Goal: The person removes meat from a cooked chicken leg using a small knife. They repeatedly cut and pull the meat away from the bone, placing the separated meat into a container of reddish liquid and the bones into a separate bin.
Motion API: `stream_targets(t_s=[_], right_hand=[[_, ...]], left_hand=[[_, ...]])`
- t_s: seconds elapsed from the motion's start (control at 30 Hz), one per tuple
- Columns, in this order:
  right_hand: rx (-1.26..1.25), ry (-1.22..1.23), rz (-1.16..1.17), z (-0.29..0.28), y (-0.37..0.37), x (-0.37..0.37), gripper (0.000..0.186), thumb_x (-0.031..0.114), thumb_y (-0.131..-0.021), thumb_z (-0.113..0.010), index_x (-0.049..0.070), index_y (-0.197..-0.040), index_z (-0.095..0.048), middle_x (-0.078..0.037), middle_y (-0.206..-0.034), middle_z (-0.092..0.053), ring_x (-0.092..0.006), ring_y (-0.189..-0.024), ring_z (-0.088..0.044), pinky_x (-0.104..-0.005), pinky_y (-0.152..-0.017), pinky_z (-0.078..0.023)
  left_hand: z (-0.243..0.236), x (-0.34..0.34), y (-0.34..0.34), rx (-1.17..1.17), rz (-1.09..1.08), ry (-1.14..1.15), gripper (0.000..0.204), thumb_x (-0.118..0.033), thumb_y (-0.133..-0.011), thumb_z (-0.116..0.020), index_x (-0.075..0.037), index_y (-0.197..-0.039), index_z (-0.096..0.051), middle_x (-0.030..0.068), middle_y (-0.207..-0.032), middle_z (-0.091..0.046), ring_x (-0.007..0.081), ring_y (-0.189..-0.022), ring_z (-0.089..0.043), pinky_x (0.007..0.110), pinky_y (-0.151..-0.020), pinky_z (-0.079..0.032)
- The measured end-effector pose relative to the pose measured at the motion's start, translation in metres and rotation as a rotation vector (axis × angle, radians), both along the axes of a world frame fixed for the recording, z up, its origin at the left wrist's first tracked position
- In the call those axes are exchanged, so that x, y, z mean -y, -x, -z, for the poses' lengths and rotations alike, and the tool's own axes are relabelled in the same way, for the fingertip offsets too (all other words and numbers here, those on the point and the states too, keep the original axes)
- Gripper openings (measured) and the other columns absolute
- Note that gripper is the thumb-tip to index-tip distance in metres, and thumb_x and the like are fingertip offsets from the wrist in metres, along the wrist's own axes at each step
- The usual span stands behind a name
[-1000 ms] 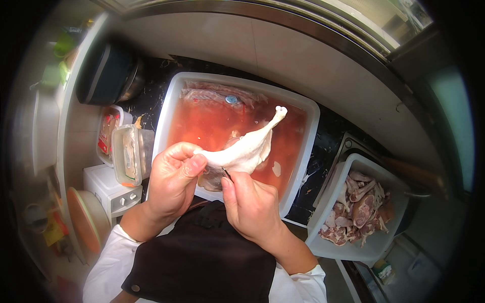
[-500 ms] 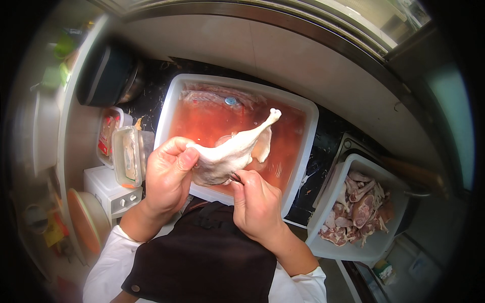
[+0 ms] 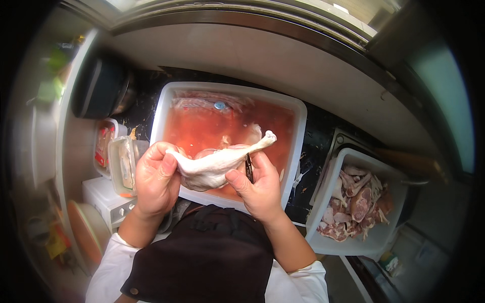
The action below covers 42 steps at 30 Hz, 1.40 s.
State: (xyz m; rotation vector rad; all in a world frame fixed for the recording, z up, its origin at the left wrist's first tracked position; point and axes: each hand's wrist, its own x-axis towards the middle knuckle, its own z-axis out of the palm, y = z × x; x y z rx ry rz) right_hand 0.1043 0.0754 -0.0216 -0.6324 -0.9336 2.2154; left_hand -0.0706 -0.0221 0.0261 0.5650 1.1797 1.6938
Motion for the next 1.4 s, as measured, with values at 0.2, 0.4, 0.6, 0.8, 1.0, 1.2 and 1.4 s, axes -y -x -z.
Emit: stream_targets(t_s=[0.2,0.4,0.6,0.8,1.0,1.2,1.4], right_hand=[[-0.020,0.119,-0.039,0.006,-0.008,-0.002,0.037,0.016,-0.095,-0.072,-0.001,-0.123,-0.054,0.000,-0.084,-0.058,-0.0032,-0.056,-0.039,-0.0212,-0.048,-0.028],[0.412,-0.806,0.175,-0.025,-0.022,0.011,0.013,0.004,-0.089,-0.075,-0.001,-0.088,-0.063,0.000,-0.062,-0.057,-0.0068,-0.057,-0.052,-0.0216,-0.051,-0.038],[0.326,-1.144,-0.007,-0.058,0.000,-0.029,0.025,-0.005,-0.078,-0.076,-0.002,-0.102,-0.068,-0.012,-0.090,-0.065,-0.0212,-0.072,-0.063,-0.0297,-0.062,-0.050],[0.120,-0.975,-0.346,-0.060,0.025,-0.048,0.019,-0.004,-0.082,-0.070,-0.003,-0.100,-0.066,-0.009,-0.087,-0.065,-0.0176,-0.075,-0.061,-0.0291,-0.067,-0.049],[0.214,-0.554,-0.443,-0.060,0.020,-0.044,0.012,0.008,-0.092,-0.063,-0.003,-0.097,-0.063,-0.001,-0.082,-0.059,-0.0076,-0.075,-0.050,-0.0240,-0.066,-0.042],[0.210,-0.491,-0.450,-0.057,0.020,-0.044,0.014,0.012,-0.094,-0.063,-0.002,-0.097,-0.062,0.001,-0.084,-0.058,-0.0058,-0.076,-0.048,-0.0226,-0.067,-0.041],[0.193,-0.325,-0.468,-0.059,0.018,-0.043,0.013,0.013,-0.096,-0.062,0.000,-0.096,-0.061,0.003,-0.078,-0.056,-0.0021,-0.066,-0.045,-0.0196,-0.057,-0.035]], left_hand=[[-0.003,-0.001,-0.005,-0.129,0.031,-0.047,0.014,-0.013,-0.103,-0.059,0.001,-0.104,-0.057,0.0121,-0.097,-0.063,0.0166,-0.090,-0.057,0.030,-0.083,-0.046],[-0.010,-0.003,0.008,-0.411,0.041,-0.036,0.016,-0.013,-0.103,-0.057,0.002,-0.101,-0.057,0.0127,-0.092,-0.064,0.0161,-0.084,-0.057,0.028,-0.077,-0.046],[-0.015,-0.006,0.015,-0.584,0.197,-0.089,0.009,-0.003,-0.102,-0.055,0.004,-0.100,-0.061,0.0092,-0.093,-0.064,0.0136,-0.082,-0.061,0.026,-0.073,-0.050],[-0.024,-0.004,0.019,-0.681,0.157,-0.034,0.008,-0.003,-0.099,-0.059,0.003,-0.098,-0.064,0.0090,-0.093,-0.067,0.0140,-0.082,-0.061,0.027,-0.073,-0.050],[-0.032,0.000,0.018,-0.600,0.142,0.074,0.011,-0.006,-0.101,-0.058,0.003,-0.103,-0.065,0.0081,-0.094,-0.067,0.0129,-0.083,-0.061,0.026,-0.075,-0.049],[-0.037,-0.001,0.021,-0.513,0.206,0.123,0.015,-0.008,-0.103,-0.055,0.004,-0.107,-0.065,0.0068,-0.095,-0.066,0.0114,-0.086,-0.060,0.025,-0.078,-0.049],[-0.038,-0.004,0.020,-0.378,0.224,0.109,0.013,-0.008,-0.099,-0.062,0.003,-0.106,-0.065,0.0050,-0.096,-0.066,0.0091,-0.086,-0.060,0.024,-0.078,-0.049]])
